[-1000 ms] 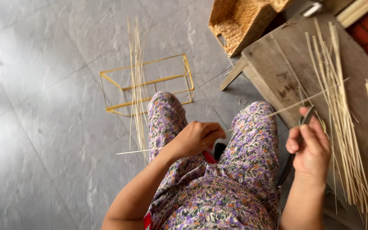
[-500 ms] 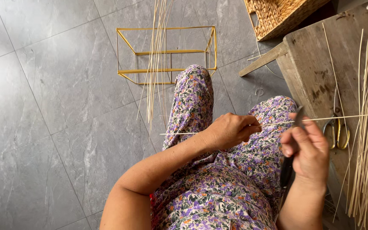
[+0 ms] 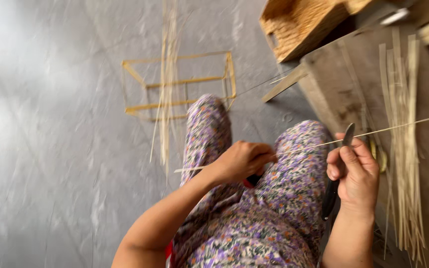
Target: The person sits on the floor and uses a small knife to sharpen thin bamboo sticks one by one. They hold each stick with the left hand and scrape the surface with the knife in the right hand, then place the sharpened stick into a nearby gold wire rack.
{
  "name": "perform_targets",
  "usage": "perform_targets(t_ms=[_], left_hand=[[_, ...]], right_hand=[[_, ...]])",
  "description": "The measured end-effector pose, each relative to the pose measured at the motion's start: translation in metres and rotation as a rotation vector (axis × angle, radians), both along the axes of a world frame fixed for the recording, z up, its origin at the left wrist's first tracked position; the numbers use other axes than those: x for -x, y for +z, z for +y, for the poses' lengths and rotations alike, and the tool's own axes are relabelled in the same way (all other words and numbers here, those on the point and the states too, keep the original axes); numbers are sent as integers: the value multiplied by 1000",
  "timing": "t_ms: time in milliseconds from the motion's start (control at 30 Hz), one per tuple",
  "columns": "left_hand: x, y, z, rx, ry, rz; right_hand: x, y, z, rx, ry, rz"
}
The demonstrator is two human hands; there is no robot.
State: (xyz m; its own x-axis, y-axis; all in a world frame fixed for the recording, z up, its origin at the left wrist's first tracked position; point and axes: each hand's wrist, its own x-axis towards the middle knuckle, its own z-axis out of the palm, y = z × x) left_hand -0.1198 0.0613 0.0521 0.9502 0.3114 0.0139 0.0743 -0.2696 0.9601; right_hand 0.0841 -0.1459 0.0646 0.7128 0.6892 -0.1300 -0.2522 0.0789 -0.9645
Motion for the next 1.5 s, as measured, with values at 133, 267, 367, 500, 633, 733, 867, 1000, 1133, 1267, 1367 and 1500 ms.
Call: perform_targets(t_ms=[133, 267, 367, 500, 633, 733, 867, 1000, 1133, 1267, 1367, 1500], left_hand=[[2, 14, 6, 115, 14, 102], [-3, 27, 2, 63, 186, 88], [-7, 34, -6, 19, 222, 145], [-10, 43, -15, -20, 196, 0], [-11, 48, -20, 56, 156, 139], [-10, 50, -21, 87, 147, 138], [-7, 51, -18, 56, 148, 151], [-1, 50, -11, 61, 86, 171], [3, 48, -4, 78, 47, 145], [1, 44, -3, 88, 90, 160], [-2, 41, -6, 75, 159, 170], [-7, 37, -14, 84, 169, 115]], right_hand=[[-23, 19, -11, -100, -207, -16], [5, 25, 0, 45, 18, 18], [39, 22, 19, 94, 318, 25], [44, 25, 29, 38, 331, 69], [32, 32, 25, 24, 272, 5], [40, 31, 27, 59, 303, 59], [51, 23, 32, 38, 363, 56], [27, 24, 22, 15, 215, -14], [-5, 36, -1, -23, 20, 20], [-14, 46, -11, -8, -92, -66], [7, 44, -1, 37, 81, -39], [52, 30, 27, 82, 426, 23]])
